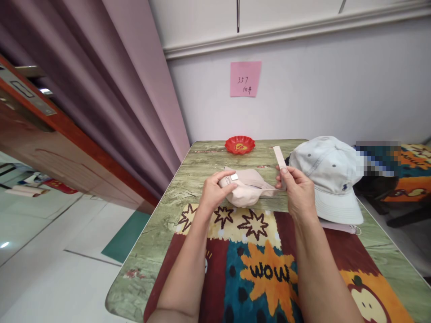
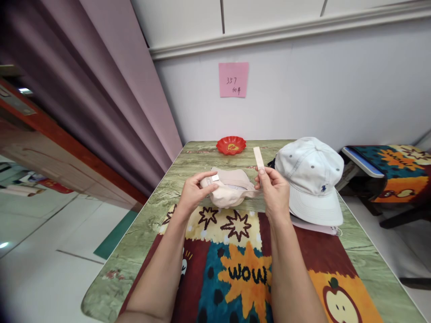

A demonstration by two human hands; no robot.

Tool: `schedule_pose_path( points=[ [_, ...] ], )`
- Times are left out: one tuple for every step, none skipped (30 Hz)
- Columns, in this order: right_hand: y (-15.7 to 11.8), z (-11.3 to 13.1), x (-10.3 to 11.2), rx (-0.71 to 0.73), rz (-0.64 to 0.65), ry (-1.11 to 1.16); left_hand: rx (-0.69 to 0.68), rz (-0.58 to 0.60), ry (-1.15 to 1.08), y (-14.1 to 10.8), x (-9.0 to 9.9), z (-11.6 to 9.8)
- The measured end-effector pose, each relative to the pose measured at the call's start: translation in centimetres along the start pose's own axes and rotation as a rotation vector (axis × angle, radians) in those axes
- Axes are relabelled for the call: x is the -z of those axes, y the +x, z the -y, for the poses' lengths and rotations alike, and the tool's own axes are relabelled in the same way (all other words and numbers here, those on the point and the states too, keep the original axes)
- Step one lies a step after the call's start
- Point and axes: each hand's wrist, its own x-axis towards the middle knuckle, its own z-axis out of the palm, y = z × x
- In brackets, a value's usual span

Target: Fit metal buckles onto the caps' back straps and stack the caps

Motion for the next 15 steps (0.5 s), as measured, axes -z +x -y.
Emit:
schedule_pose_path(
  points=[
    [0.0,0.0,0.0,0.0,-0.009,0.008,-0.02,-0.005,0.024,0.0,-0.1,0.0],
    [0.0,0.0,-0.1,0.0,-0.018,0.016,-0.042,-0.011,0.05,0.0,-0.1,-0.1],
    [-0.1,0.0,-0.1,0.0,-0.024,0.022,-0.067,-0.017,0.083,-0.1,-0.2,-0.1],
    [-0.1,0.1,-0.2,0.003,-0.031,0.025,-0.097,-0.023,0.126,-0.1,-0.2,-0.3],
    [-0.1,0.2,-0.3,0.01,-0.037,0.024,-0.131,-0.028,0.181,-0.2,-0.2,-0.4],
    [-0.2,0.4,-0.3,0.022,-0.045,0.018,-0.172,-0.031,0.244,-0.2,-0.2,-0.6],
    [-0.3,0.6,-0.4,0.032,-0.053,0.009,-0.219,-0.037,0.314,-0.3,-0.2,-0.8],
    [-0.3,0.8,-0.4,0.039,-0.062,0.003,-0.27,-0.044,0.384,-0.3,-0.2,-1.0],
    [-0.4,1.0,-0.5,0.04,-0.072,0.0,-0.321,-0.053,0.447,-0.4,-0.2,-1.2],
    [-0.5,1.2,-0.5,0.038,-0.078,0.0,-0.366,-0.064,0.499,-0.4,-0.2,-1.3],
    [-0.6,1.4,-0.6,0.034,-0.076,0.001,-0.404,-0.075,0.538,-0.4,-0.2,-1.5],
    [-0.7,1.6,-0.7,0.032,-0.07,0.0,-0.431,-0.082,0.567,-0.4,-0.2,-1.5],
    [-0.9,1.8,-0.8,0.034,-0.058,-0.003,-0.449,-0.082,0.585,-0.4,-0.2,-1.6],
    [-1.0,1.9,-0.9,0.039,-0.043,-0.01,-0.461,-0.077,0.594,-0.5,-0.3,-1.7],
    [-1.1,2.0,-1.1,0.042,-0.026,-0.02,-0.47,-0.076,0.598,-0.5,-0.3,-1.7]
  ],
)
